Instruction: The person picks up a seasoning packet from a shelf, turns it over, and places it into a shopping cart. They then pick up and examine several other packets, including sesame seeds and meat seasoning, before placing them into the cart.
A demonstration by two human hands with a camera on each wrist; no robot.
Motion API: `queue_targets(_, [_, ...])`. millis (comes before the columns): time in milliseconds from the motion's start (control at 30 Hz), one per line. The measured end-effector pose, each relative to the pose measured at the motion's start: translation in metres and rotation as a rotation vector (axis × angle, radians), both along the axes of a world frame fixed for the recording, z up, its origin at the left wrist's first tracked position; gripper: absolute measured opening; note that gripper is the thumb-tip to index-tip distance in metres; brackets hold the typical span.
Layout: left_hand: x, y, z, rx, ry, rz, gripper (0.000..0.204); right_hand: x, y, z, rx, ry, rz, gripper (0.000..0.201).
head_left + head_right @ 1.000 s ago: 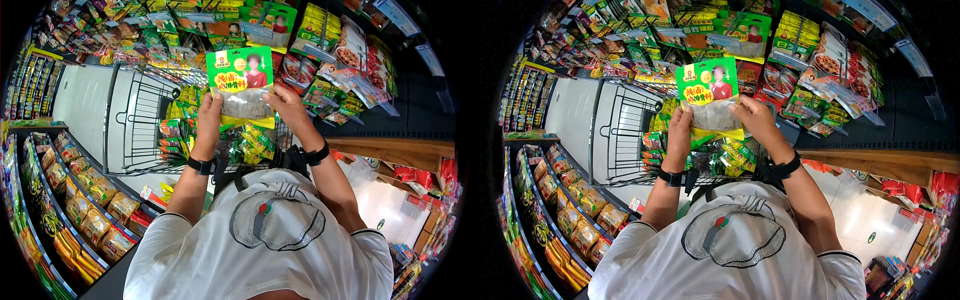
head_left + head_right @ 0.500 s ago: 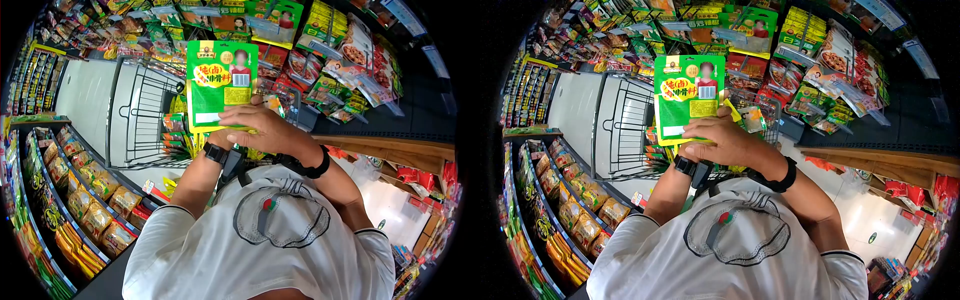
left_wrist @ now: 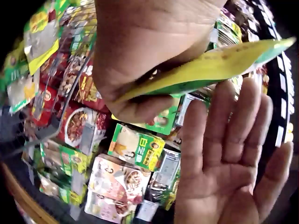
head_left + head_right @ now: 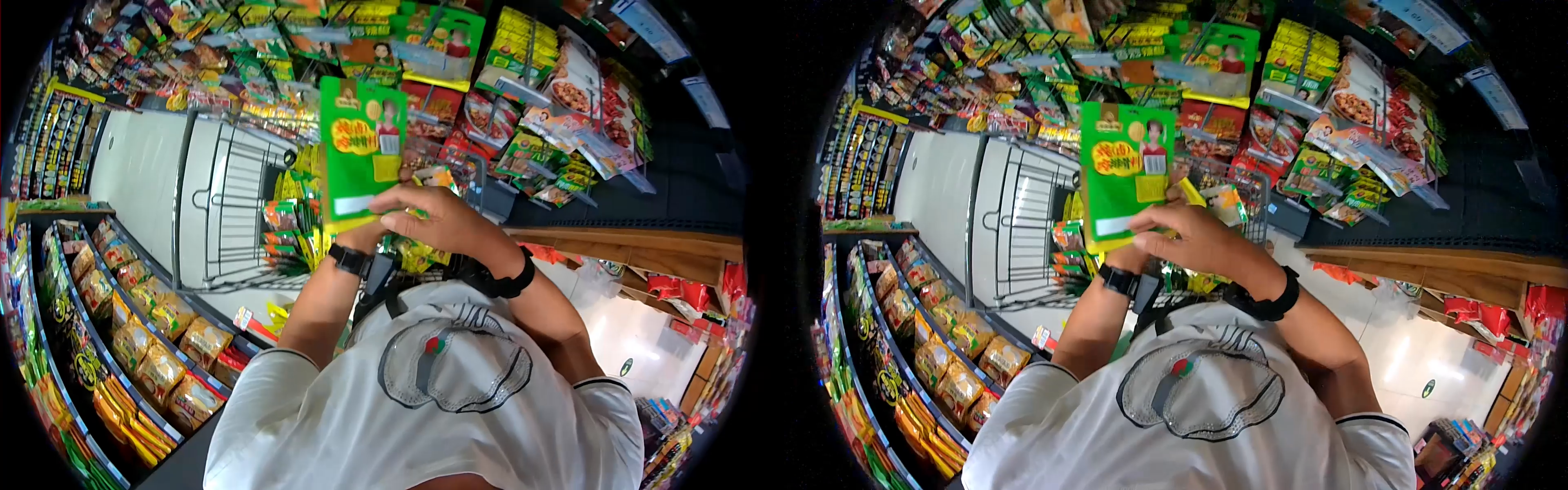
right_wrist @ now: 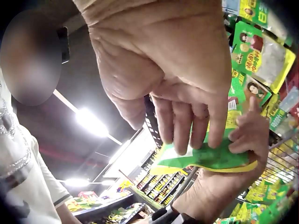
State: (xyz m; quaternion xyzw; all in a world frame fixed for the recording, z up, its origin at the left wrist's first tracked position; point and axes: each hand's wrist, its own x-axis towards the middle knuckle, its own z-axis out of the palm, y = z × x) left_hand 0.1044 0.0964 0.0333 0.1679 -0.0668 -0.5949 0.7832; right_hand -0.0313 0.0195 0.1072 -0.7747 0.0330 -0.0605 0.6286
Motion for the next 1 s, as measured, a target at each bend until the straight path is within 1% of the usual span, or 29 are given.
queue_targets(33, [-0.006,0.007,0.0,0.2,-0.074,0.077,0.052,-0.001,-0.001,-0.011,0.156,0.046,-0.08,0.033])
queue_targets(67, [0.006,0.011,-0.026,0.303,-0.261,0.07,0.045,-0.001,-0.004,-0.016,0.317,0.092,-0.157,0.035])
queue_targets(100, [0.018,0.015,-0.051,0.41,-0.445,0.056,0.039,-0.003,-0.012,-0.01,0.323,0.084,-0.205,0.045])
queue_targets(133, [0.023,0.01,-0.054,0.469,-0.639,0.181,0.029,-0.005,-0.017,-0.01,0.397,0.106,-0.288,0.044])
queue_targets(200, [0.026,0.005,-0.063,0.63,-0.664,0.323,0.025,-0.008,-0.028,-0.013,0.55,0.15,-0.456,0.043])
queue_targets(267, [0.039,0.007,-0.073,0.669,-0.805,0.283,0.024,-0.005,-0.044,-0.057,0.493,0.178,-0.578,0.037])
queue_targets(333, [0.043,0.0,-0.064,0.674,-0.915,0.267,0.025,-0.004,-0.051,-0.056,0.439,0.236,-0.708,0.036])
queue_targets(367, [0.045,-0.007,-0.06,0.659,-0.955,0.274,0.025,-0.001,-0.059,-0.066,0.429,0.142,-0.708,0.034])
queue_targets(400, [0.045,-0.015,-0.047,0.645,-0.995,0.28,0.025,0.003,-0.067,-0.072,0.422,0.093,-0.707,0.035])
queue_targets(433, [0.044,-0.024,-0.03,0.64,-0.997,0.28,0.025,0.006,-0.075,-0.076,0.416,0.044,-0.704,0.035])
queue_targets(467, [0.046,-0.032,-0.024,0.617,-1.006,0.294,0.025,0.01,-0.085,-0.082,0.409,-0.004,-0.699,0.036])
queue_targets(500, [0.049,-0.041,-0.019,0.593,-1.015,0.308,0.025,0.016,-0.095,-0.082,0.348,0.001,-0.699,0.039])
queue_targets(533, [0.053,-0.05,-0.018,0.569,-1.023,0.323,0.025,0.019,-0.101,-0.082,0.379,-0.054,-0.694,0.04])
queue_targets(567, [0.059,-0.059,-0.025,0.539,-1.05,0.359,0.024,0.022,-0.106,-0.082,0.409,-0.108,-0.689,0.04])
queue_targets(600, [0.063,-0.066,-0.024,0.529,-1.039,0.362,0.024,0.025,-0.11,-0.074,0.439,-0.162,-0.684,0.041])
queue_targets(633, [0.065,-0.073,-0.021,0.517,-1.028,0.363,0.024,0.027,-0.113,-0.067,0.462,-0.152,-0.694,0.04])
queue_targets(700, [0.065,-0.08,-0.011,0.495,-1.024,0.369,0.022,0.032,-0.12,-0.059,0.416,-0.152,-0.738,0.04])
queue_targets(867, [0.07,-0.095,-0.011,0.45,-1.01,0.388,0.022,0.04,-0.131,-0.052,0.29,-0.043,-0.863,0.041])
queue_targets(1000, [0.073,-0.099,-0.008,0.503,-1.039,0.37,0.021,0.045,-0.135,-0.054,0.33,-0.059,-0.896,0.041])
